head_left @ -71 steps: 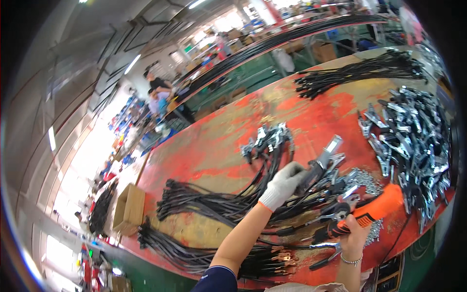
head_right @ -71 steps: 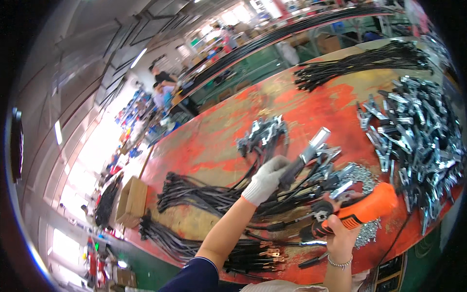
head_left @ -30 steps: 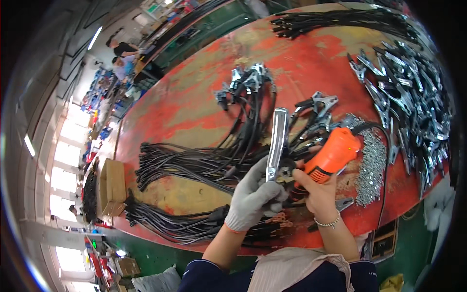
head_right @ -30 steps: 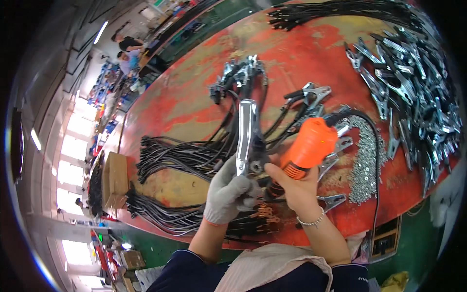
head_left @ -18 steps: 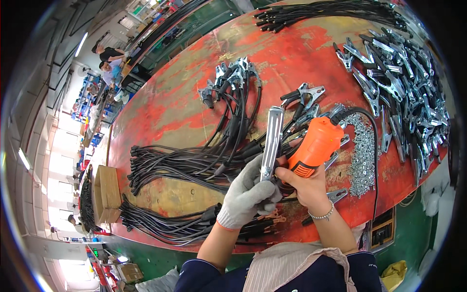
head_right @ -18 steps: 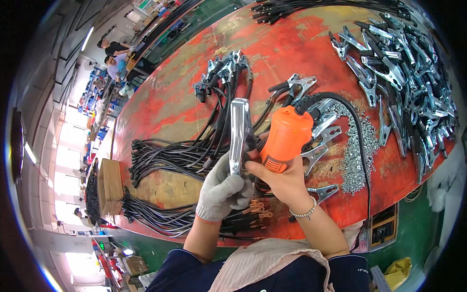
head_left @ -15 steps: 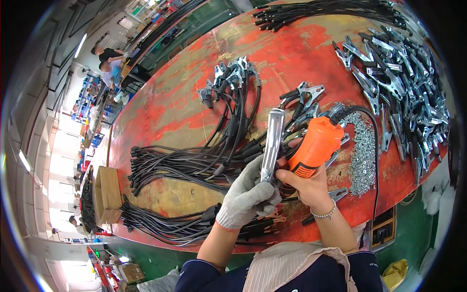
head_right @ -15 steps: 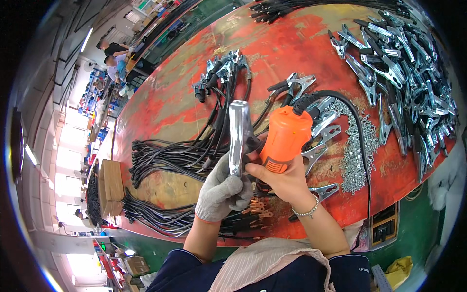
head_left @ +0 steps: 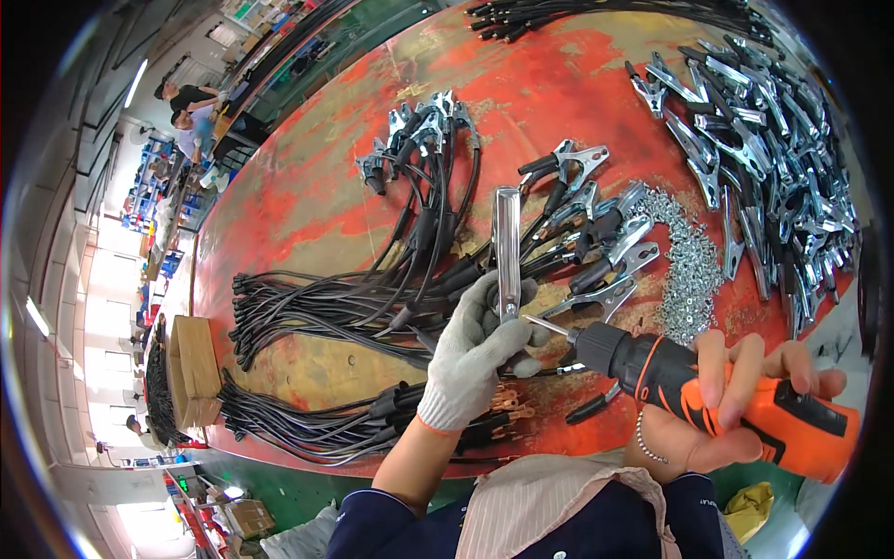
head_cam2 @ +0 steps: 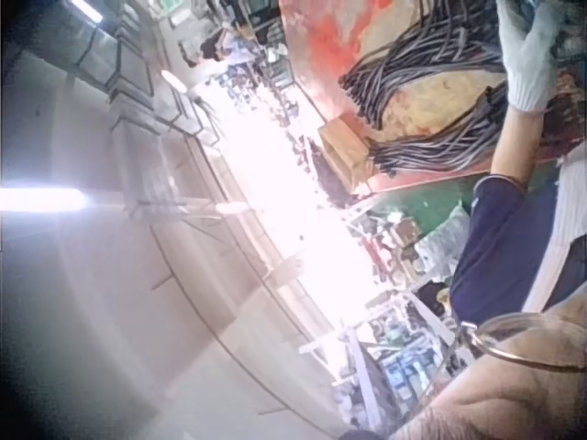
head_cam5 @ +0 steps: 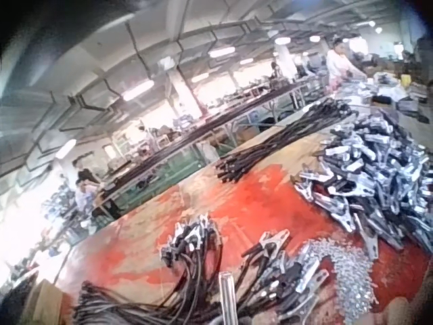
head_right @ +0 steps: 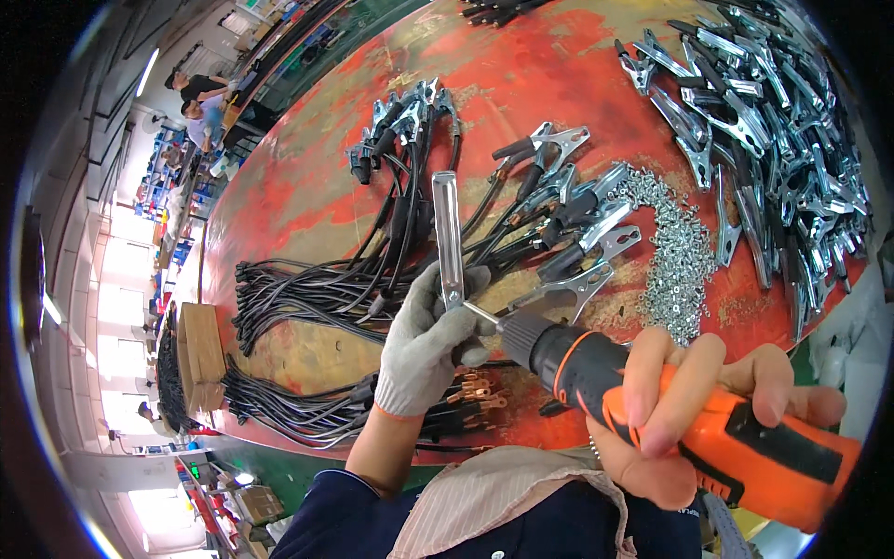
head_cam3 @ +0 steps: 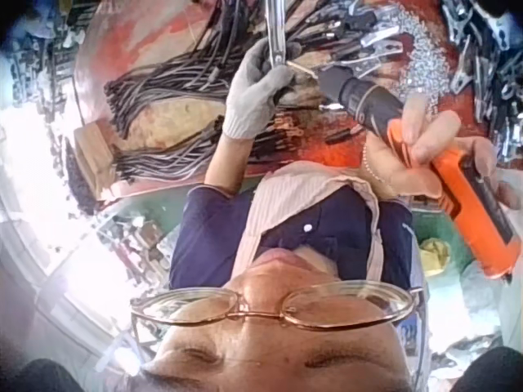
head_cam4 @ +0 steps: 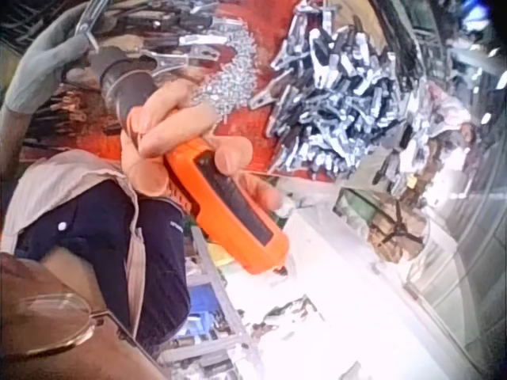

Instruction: Assembling metal clips onto battery cables using a power drill.

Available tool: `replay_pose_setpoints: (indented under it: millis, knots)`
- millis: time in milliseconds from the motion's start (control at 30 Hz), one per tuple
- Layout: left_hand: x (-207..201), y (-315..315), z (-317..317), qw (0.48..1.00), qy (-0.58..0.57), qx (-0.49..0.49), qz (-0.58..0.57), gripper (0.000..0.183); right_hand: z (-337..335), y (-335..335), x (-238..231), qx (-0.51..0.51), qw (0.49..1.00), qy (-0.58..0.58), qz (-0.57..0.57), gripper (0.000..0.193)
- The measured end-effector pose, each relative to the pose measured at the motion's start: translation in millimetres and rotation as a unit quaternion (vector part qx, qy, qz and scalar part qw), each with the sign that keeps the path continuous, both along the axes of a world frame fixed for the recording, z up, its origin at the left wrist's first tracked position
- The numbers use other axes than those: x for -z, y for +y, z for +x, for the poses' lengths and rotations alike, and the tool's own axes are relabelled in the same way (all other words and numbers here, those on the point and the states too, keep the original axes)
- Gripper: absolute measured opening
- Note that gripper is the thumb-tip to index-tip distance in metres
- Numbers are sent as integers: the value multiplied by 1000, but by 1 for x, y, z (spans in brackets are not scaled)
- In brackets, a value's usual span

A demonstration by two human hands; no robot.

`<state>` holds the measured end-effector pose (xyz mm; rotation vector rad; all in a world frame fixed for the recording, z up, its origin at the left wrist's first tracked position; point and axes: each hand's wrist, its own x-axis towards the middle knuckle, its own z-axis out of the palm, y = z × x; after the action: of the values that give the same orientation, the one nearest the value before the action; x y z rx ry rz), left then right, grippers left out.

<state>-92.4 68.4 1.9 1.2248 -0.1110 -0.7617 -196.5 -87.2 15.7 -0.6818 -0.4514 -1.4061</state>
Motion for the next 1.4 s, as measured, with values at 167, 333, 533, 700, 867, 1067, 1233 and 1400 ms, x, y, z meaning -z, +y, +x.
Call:
replay_pose_setpoints:
  millis: [167, 333, 533, 700, 867, 1067, 1233, 1400]
  knots:
    - [0, -3, -1, 1000, -5, -4, 25, 60, -1, -2, 10, 17, 999, 41, -10, 79]
    - [-1, -7, -5, 999, -39, -11, 27, 53, 0, 7, 7, 41, 995, 87, -3, 82]
    - [9, -13, -10, 990, -107, -65, 57, 54, 3, 16, 0, 53, 992, 118, -3, 88]
    - [7, -15, -7, 990, -108, -61, 71, 52, 3, 22, 6, 17, 998, 66, -14, 96]
    - [1, -21, -6, 990, -114, -36, 79, 50, 1, 16, 6, -11, 998, 42, -47, 90]
    - [-1, -12, -4, 972, -193, -35, 126, 50, -15, 9, -12, -98, 993, 51, 39, 56]
    - [-26, 3, 24, 748, -597, -44, 286, 38, -21, -2, 35, -127, 953, 231, 148, 41]
    - [-16, -5, 19, 536, -782, 59, 313, 52, 37, 36, 63, -225, 882, 392, 130, 54]
